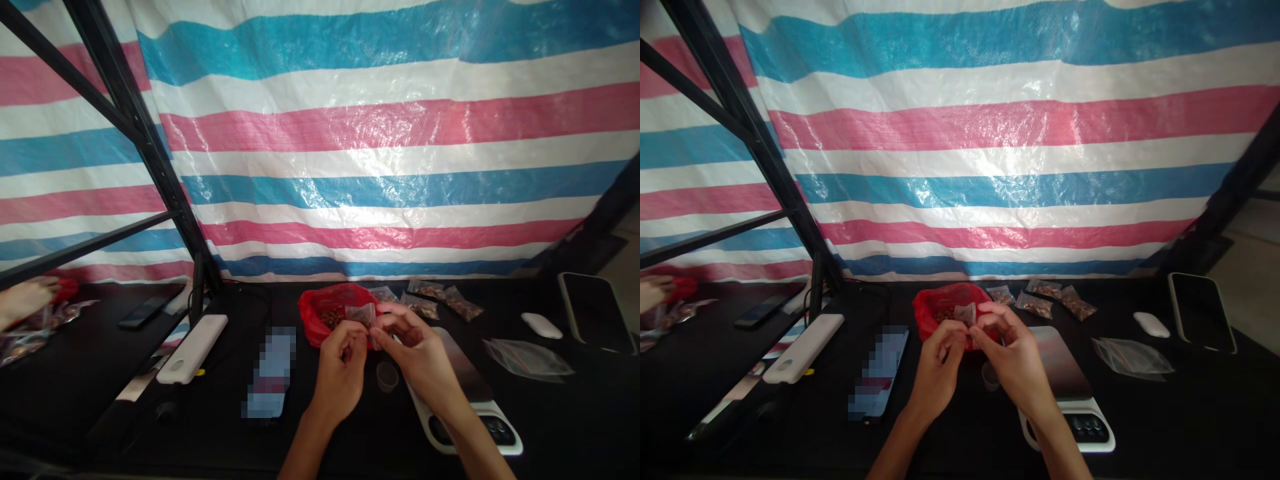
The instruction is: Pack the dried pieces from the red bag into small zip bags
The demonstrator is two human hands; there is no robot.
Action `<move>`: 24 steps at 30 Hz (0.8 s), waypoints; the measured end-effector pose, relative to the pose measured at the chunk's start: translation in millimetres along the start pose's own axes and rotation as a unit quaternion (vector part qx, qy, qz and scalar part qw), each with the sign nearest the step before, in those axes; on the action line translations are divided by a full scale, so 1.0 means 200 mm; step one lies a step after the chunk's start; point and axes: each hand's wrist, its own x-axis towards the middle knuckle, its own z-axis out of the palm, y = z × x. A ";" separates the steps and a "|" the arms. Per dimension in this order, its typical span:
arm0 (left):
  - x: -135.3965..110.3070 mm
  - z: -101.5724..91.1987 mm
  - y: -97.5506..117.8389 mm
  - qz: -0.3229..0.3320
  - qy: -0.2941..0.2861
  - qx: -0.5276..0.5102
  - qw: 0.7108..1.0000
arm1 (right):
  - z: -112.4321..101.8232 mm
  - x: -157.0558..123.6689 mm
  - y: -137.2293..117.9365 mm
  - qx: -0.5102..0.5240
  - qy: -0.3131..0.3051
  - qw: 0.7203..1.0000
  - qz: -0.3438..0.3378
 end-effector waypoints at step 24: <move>-0.02 -0.08 -0.03 -0.010 -0.025 0.241 0.970 | 0.05 -0.06 0.11 -0.243 -0.055 0.966 -0.072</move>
